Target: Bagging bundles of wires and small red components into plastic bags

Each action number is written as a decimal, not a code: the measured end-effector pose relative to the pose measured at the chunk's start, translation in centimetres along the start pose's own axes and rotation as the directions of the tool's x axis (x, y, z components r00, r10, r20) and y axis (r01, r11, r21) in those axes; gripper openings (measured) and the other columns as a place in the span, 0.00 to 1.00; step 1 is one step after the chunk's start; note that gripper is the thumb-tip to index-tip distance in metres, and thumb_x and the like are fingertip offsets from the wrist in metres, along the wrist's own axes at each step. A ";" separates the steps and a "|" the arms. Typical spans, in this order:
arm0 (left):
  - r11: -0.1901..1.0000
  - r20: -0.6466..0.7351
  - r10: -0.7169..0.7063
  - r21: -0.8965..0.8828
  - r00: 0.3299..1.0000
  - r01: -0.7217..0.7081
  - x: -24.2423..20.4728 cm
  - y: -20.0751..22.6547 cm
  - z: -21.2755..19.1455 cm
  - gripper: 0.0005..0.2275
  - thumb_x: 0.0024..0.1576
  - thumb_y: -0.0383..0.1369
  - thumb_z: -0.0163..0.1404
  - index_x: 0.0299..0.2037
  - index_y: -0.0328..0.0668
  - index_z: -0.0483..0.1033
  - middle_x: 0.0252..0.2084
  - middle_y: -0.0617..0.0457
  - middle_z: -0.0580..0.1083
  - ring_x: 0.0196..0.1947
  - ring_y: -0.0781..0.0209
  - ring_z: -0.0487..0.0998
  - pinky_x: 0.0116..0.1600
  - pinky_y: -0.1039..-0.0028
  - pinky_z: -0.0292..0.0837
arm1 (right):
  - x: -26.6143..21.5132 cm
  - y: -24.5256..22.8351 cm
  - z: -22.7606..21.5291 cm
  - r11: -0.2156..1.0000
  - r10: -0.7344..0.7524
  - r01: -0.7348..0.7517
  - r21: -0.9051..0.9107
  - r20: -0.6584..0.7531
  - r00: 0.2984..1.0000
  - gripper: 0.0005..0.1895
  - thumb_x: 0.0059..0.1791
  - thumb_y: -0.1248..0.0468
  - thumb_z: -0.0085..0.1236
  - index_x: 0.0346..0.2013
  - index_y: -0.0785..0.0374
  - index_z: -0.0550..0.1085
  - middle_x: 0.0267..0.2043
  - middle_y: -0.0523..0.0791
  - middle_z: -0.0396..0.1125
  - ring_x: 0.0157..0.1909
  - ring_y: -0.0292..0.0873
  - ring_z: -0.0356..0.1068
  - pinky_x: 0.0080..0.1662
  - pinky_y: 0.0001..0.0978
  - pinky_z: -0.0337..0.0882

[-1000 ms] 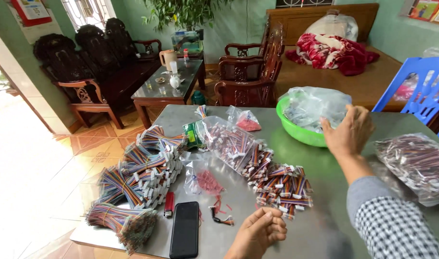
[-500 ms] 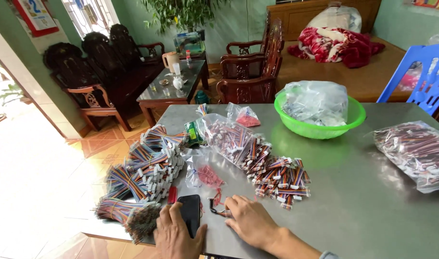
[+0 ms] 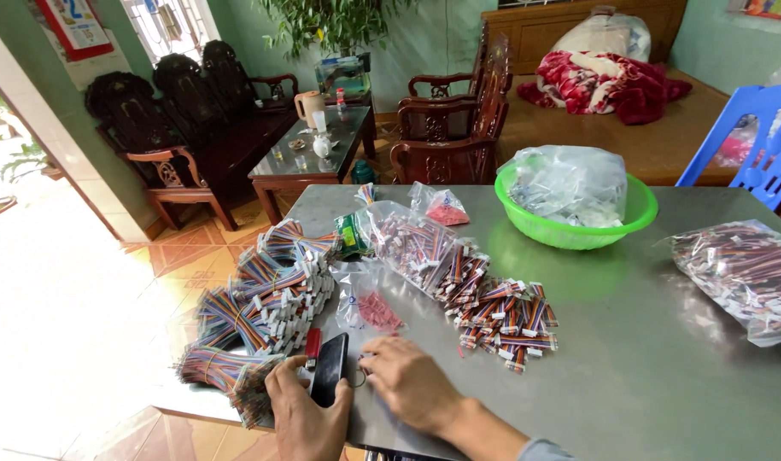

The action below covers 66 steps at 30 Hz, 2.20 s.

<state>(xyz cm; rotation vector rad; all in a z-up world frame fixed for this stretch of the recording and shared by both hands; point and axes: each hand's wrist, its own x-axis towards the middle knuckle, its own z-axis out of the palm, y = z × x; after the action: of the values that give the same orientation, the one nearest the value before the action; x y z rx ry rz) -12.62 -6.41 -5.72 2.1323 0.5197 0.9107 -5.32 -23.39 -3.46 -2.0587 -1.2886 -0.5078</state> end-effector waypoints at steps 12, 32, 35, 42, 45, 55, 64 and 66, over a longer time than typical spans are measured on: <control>0.950 0.187 0.046 0.295 0.981 -0.101 0.0 -1.3 1.5 0.32 0.39 0.43 0.62 0.57 0.59 0.68 0.62 0.52 0.67 0.63 0.48 0.68 0.61 0.56 0.67 | -2.4 1.7 -2.2 1.000 -0.027 0.027 -0.002 0.115 0.993 0.07 0.56 0.68 0.49 0.42 0.69 0.74 0.43 0.52 0.68 0.48 0.53 0.67 0.53 0.45 0.70; 0.911 0.317 0.225 0.267 0.921 -0.314 5.9 5.9 5.4 0.51 0.45 0.42 0.67 0.76 0.57 0.44 0.79 0.41 0.41 0.77 0.35 0.41 0.69 0.44 0.51 | -8.2 12.2 -12.3 0.687 0.689 -0.651 -0.324 0.005 0.724 0.31 0.49 0.50 0.61 0.67 0.48 0.66 0.75 0.47 0.52 0.69 0.57 0.59 0.62 0.54 0.66; 0.887 0.428 0.070 0.386 0.901 -0.252 7.4 5.4 6.6 0.55 0.46 0.50 0.66 0.77 0.71 0.34 0.79 0.37 0.38 0.76 0.29 0.44 0.69 0.43 0.54 | -7.2 11.3 -12.3 0.723 0.608 -0.566 -0.396 -0.022 0.793 0.36 0.48 0.48 0.65 0.67 0.55 0.66 0.73 0.50 0.53 0.74 0.55 0.51 0.73 0.58 0.45; 0.937 0.576 0.106 0.216 0.811 -0.276 5.1 6.9 7.7 0.44 0.52 0.33 0.62 0.76 0.56 0.44 0.73 0.47 0.60 0.69 0.48 0.65 0.74 0.58 0.61 | -9.7 3.5 -9.6 0.869 0.444 -0.457 -0.188 -0.113 0.889 0.34 0.42 0.28 0.60 0.42 0.52 0.74 0.44 0.39 0.65 0.39 0.42 0.71 0.38 0.43 0.73; 0.944 0.613 0.078 0.208 0.786 -0.256 3.5 7.7 7.8 0.36 0.54 0.31 0.58 0.72 0.56 0.53 0.72 0.48 0.60 0.65 0.49 0.67 0.68 0.57 0.68 | -10.9 2.3 -8.0 0.837 0.511 -0.499 -0.227 -0.004 0.859 0.28 0.41 0.32 0.64 0.32 0.50 0.69 0.37 0.37 0.62 0.35 0.40 0.68 0.37 0.39 0.71; 0.933 0.609 0.336 -0.110 0.718 -0.343 -2.6 10.4 7.0 0.34 0.53 0.24 0.54 0.72 0.48 0.55 0.71 0.43 0.58 0.61 0.43 0.69 0.63 0.54 0.71 | -13.0 5.6 -9.3 0.664 0.706 -0.642 -0.384 0.041 0.707 0.09 0.52 0.54 0.57 0.33 0.50 0.68 0.36 0.35 0.68 0.34 0.35 0.67 0.37 0.33 0.73; 0.780 0.526 0.208 0.420 0.825 -0.465 4.0 5.8 7.1 0.33 0.67 0.56 0.24 0.73 0.37 0.47 0.75 0.36 0.49 0.75 0.41 0.50 0.76 0.50 0.39 | -15.6 5.6 -15.8 0.556 0.805 -0.827 -0.089 -0.191 0.562 0.06 0.51 0.61 0.53 0.42 0.52 0.73 0.40 0.35 0.79 0.40 0.37 0.78 0.45 0.32 0.73; 0.691 0.608 0.109 0.522 0.786 -0.500 5.1 5.2 7.9 0.39 0.64 0.61 0.21 0.72 0.32 0.46 0.74 0.32 0.50 0.75 0.37 0.50 0.76 0.44 0.36 | -15.3 5.0 -16.5 0.523 0.832 -0.849 -0.080 -0.167 0.528 0.06 0.51 0.60 0.53 0.42 0.51 0.74 0.38 0.35 0.79 0.38 0.37 0.78 0.44 0.31 0.73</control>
<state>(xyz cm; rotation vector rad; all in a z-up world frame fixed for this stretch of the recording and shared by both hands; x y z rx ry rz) -2.99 -10.40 -3.13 3.0719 0.1704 0.2300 -7.41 -46.36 -2.75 -2.4298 -0.0440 -0.2381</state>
